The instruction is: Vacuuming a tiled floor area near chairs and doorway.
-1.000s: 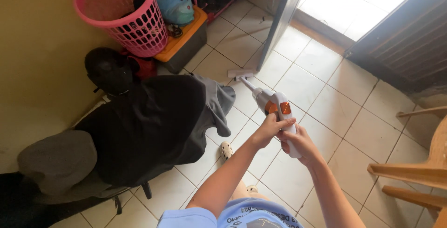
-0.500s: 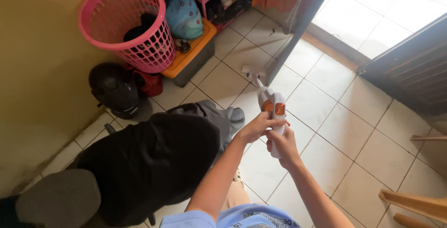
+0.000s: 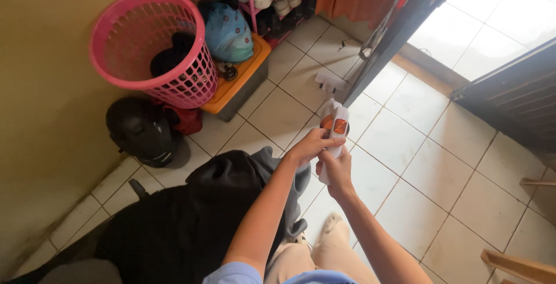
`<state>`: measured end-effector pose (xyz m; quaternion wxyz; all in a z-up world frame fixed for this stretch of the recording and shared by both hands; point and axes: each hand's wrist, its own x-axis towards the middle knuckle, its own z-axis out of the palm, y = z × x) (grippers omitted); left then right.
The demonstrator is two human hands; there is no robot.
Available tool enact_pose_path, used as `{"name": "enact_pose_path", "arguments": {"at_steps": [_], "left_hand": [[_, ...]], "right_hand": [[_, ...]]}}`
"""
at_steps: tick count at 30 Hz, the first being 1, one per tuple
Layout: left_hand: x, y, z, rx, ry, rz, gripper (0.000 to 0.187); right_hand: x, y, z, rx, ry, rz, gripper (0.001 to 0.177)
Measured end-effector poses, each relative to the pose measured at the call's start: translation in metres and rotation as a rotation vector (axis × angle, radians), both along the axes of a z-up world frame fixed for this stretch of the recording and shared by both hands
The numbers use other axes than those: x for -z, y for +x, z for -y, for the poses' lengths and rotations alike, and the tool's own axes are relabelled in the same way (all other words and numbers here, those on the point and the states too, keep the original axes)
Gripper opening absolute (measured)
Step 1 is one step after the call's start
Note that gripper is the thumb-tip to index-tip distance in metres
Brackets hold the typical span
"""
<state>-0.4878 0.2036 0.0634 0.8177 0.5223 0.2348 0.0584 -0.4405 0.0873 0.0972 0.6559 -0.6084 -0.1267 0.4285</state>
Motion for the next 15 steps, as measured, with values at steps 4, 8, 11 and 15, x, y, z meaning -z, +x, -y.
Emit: {"name": "enact_pose_path", "arguments": {"at_steps": [4,8,11,15], "left_hand": [[0.003,0.015,-0.027,-0.045,0.004,-0.02,0.048],[0.01,0.04,-0.057,-0.065,0.02,-0.022,0.048],[0.013,0.063,-0.081,-0.075,0.037,-0.015,0.049],[0.019,0.096,-0.113,-0.058,0.028,-0.02,0.047]], "right_hand": [[0.006,0.016,-0.033,0.003,0.029,-0.03,0.026],[0.006,0.04,-0.064,0.013,0.002,-0.026,0.026],[0.01,0.063,-0.09,0.012,0.009,-0.019,0.025],[0.011,0.092,-0.123,0.041,-0.014,-0.024,0.022]]}}
